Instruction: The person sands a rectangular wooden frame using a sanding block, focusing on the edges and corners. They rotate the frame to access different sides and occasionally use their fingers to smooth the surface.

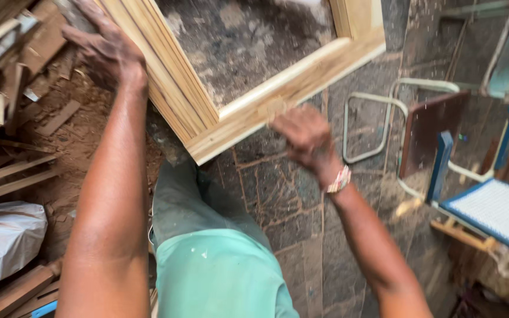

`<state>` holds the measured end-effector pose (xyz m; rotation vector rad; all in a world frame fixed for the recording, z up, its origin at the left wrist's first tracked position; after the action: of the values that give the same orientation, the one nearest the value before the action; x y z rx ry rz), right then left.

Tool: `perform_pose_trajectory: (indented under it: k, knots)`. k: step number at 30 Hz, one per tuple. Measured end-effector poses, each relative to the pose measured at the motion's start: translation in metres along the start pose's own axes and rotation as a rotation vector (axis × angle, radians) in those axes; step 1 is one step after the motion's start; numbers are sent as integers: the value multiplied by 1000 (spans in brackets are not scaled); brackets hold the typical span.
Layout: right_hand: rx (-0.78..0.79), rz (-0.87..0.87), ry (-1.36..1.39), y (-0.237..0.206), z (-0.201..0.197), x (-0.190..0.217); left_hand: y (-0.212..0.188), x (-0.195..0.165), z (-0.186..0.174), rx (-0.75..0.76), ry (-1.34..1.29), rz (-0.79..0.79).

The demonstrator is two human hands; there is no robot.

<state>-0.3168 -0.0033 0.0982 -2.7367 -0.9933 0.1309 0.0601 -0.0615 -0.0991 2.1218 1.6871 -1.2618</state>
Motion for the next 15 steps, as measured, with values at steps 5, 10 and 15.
perform_pose_trajectory:
  k: [5, 10, 15]
  knots:
    - [-156, 12, -69, -3, -8, -25, 1, -1, 0, 23, -115, 91]
    - [-278, 30, -94, -7, -24, -17, -1, -7, 1, -8, -97, 96]
    - [-196, 148, 9, -10, -20, -46, -3, -8, 1, 26, -143, 22]
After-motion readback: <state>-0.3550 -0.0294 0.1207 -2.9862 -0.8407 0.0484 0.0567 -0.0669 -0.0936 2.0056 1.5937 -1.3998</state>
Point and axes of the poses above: each hand's wrist, its own y-axis towards the middle knuckle, its own z-axis out of the palm, x = y × z, the point moved 6 cm from there along y, towards the middle knuckle, and after that the axes turned 11 degrees about -y, right-handed, at the moved point
